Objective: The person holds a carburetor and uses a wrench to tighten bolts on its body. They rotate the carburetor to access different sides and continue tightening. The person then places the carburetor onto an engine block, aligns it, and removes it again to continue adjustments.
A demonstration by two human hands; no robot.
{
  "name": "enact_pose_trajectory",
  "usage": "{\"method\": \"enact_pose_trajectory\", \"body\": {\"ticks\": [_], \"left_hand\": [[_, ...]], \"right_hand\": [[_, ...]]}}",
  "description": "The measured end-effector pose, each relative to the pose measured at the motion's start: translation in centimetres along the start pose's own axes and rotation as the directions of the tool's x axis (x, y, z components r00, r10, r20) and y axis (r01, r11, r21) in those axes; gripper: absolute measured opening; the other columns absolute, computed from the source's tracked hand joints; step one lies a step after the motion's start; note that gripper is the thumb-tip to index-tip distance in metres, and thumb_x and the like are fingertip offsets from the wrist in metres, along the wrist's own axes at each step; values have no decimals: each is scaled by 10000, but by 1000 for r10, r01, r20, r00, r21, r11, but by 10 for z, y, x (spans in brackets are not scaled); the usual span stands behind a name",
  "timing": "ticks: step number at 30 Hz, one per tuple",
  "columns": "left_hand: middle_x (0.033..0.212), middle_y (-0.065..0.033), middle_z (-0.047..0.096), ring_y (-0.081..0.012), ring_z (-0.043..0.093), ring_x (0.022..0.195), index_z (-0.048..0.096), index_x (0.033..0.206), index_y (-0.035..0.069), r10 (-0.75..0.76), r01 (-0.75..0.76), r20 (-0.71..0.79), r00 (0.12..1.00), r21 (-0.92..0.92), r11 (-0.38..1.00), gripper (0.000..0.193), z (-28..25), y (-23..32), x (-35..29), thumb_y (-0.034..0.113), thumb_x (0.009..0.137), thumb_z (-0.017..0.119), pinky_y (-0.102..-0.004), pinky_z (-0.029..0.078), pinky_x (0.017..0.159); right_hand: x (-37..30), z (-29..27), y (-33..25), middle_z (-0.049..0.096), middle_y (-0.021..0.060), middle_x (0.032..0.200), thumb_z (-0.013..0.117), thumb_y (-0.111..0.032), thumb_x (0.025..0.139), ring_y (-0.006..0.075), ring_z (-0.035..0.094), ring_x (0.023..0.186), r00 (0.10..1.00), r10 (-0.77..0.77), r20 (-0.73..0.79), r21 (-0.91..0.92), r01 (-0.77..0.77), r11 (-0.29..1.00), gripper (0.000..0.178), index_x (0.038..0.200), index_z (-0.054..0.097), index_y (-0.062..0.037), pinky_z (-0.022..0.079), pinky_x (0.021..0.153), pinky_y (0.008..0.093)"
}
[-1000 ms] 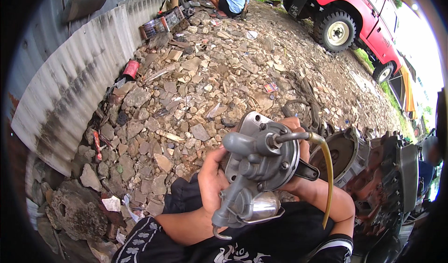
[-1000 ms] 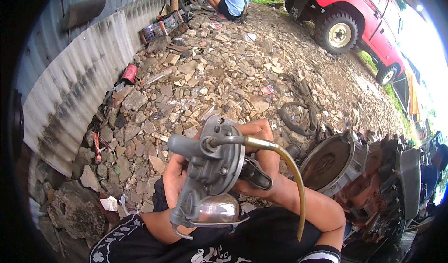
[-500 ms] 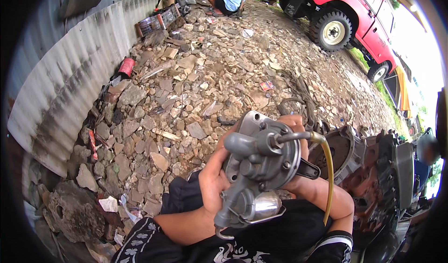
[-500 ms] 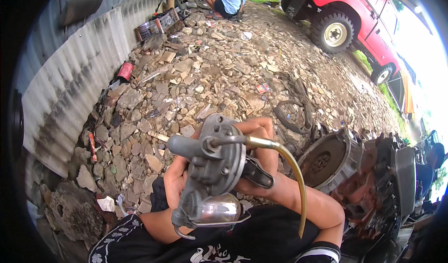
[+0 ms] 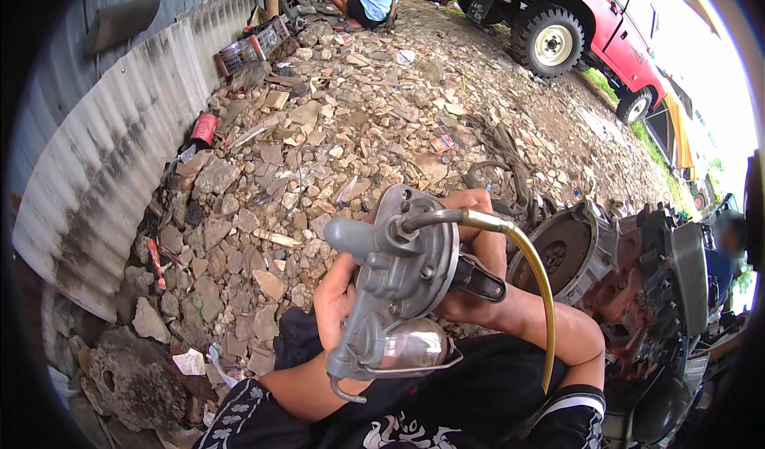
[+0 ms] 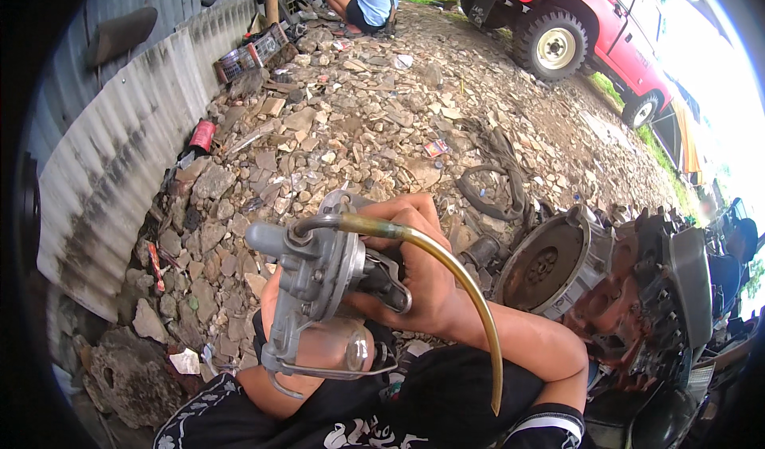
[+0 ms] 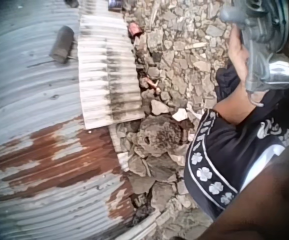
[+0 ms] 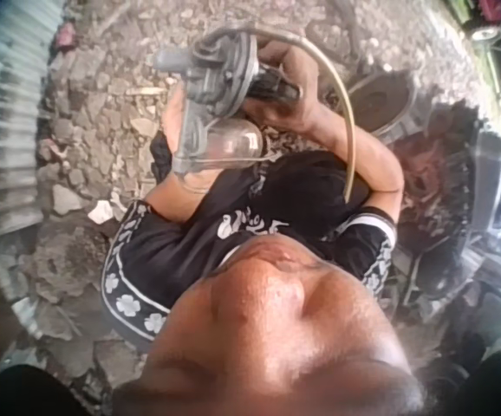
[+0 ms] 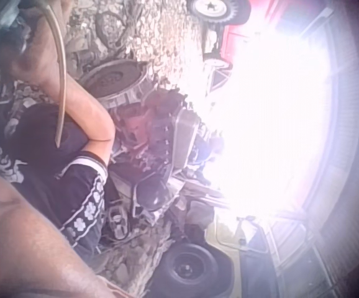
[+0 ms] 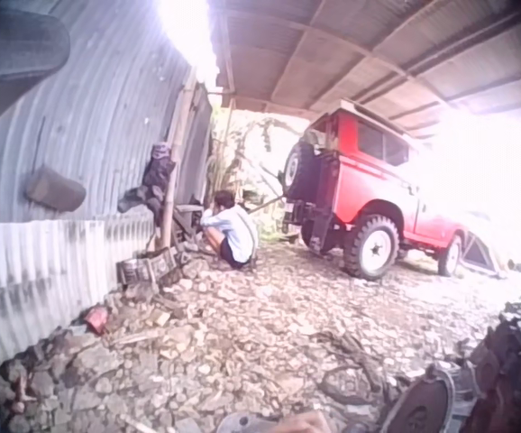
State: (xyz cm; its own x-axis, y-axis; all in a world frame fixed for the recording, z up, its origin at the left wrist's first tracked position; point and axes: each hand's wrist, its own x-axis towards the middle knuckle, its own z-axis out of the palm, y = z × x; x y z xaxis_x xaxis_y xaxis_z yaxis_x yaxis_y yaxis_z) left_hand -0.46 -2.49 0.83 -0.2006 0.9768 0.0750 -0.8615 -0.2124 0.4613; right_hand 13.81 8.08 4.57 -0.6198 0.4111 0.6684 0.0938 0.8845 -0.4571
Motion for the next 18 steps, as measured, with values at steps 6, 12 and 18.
{"method": "enact_pose_trajectory", "body": {"ticks": [6,12,18], "left_hand": [[1213,-150,676,-229,705,1027,541,1320,-35,-173,175,35,984,-299,938,401,-4,-2,10,243,1037,479,-384,591,929],[1254,-182,661,-296,695,1052,564,1331,16,-285,247,-68,956,-336,909,481,-11,-4,20,374,1060,392,-423,612,849],[1302,-179,638,-319,677,1084,540,1370,18,-120,81,-178,977,-212,974,518,-6,2,23,406,1051,416,-465,593,886]], "right_hand": [[0,8,4,670,149,1147,953,-213,604,293,650,987,999,3,-45,-43,-4,999,621,1050,560,-32,518,840,401],[2,-3,5,667,166,1199,953,-286,653,309,674,1081,993,120,11,-112,-118,987,652,1108,563,-30,535,905,395],[4,15,18,640,140,1121,890,-241,657,331,589,1032,997,77,-30,40,-76,996,613,1179,611,-84,488,886,436]]}}
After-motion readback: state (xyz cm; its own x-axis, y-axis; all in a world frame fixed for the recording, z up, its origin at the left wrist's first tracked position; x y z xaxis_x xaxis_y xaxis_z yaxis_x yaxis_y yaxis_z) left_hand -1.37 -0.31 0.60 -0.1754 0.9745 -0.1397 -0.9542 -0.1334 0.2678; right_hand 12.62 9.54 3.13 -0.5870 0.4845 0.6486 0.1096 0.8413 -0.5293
